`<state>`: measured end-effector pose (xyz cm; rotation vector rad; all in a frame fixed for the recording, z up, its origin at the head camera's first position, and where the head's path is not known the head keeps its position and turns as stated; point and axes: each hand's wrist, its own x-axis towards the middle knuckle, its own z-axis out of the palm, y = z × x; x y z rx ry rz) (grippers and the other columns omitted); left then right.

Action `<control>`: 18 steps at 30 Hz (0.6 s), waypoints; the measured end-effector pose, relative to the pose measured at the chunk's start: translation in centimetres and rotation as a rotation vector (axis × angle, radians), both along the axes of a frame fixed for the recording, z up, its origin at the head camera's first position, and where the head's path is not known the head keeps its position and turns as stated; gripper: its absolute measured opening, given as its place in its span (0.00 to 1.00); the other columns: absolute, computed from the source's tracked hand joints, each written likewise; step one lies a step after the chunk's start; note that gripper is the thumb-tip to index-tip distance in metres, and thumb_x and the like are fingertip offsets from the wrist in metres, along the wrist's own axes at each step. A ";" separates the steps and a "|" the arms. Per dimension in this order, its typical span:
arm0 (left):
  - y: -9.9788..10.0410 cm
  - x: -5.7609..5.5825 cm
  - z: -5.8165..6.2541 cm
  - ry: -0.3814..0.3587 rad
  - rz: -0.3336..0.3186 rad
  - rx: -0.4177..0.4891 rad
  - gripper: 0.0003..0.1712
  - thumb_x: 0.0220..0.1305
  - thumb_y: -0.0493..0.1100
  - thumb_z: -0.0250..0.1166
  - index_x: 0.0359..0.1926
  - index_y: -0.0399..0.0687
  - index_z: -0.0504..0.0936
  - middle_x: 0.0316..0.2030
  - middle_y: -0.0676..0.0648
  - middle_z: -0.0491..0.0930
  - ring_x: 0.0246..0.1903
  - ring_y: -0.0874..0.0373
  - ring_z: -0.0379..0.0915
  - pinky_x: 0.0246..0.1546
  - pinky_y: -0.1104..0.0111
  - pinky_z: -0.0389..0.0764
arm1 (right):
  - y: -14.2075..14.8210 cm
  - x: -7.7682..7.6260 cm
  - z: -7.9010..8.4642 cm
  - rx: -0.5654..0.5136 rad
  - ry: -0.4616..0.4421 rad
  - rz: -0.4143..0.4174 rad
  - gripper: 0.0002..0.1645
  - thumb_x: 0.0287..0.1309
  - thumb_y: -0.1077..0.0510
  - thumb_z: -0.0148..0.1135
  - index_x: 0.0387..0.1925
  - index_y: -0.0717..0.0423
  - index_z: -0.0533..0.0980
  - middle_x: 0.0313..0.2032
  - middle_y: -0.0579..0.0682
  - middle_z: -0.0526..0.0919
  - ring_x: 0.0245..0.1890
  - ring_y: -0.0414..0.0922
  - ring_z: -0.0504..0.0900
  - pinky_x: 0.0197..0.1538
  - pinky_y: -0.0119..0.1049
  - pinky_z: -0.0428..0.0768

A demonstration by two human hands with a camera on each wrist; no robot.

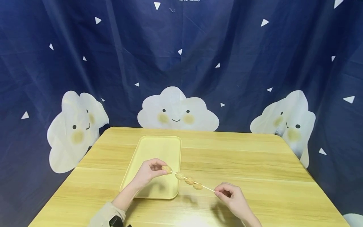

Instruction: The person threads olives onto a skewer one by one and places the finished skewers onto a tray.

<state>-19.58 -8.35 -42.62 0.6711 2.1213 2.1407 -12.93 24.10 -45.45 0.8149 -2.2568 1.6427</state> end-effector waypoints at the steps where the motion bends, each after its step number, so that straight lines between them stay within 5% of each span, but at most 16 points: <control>1: 0.0 0.0 0.0 -0.002 0.000 0.002 0.15 0.49 0.25 0.67 0.38 0.20 0.75 0.33 0.32 0.79 0.28 0.64 0.75 0.32 0.74 0.79 | -0.1 0.0 0.0 0.000 -0.004 -0.005 0.16 0.49 0.77 0.59 0.30 0.53 0.79 0.23 0.50 0.76 0.17 0.36 0.64 0.14 0.31 0.64; 6: 0.2 0.0 -0.1 -0.010 0.005 0.009 0.15 0.48 0.25 0.67 0.38 0.20 0.76 0.33 0.31 0.79 0.28 0.63 0.75 0.32 0.74 0.79 | -0.3 0.0 0.2 0.003 -0.028 -0.027 0.15 0.50 0.75 0.59 0.29 0.52 0.79 0.24 0.51 0.77 0.19 0.31 0.66 0.15 0.32 0.65; 18: 0.3 0.3 -0.1 -0.024 0.012 0.020 0.15 0.47 0.25 0.67 0.38 0.20 0.76 0.32 0.33 0.79 0.27 0.64 0.74 0.30 0.76 0.78 | -0.5 -0.4 0.1 -0.008 -0.028 -0.002 0.15 0.51 0.76 0.58 0.29 0.54 0.79 0.24 0.50 0.77 0.16 0.36 0.65 0.14 0.32 0.64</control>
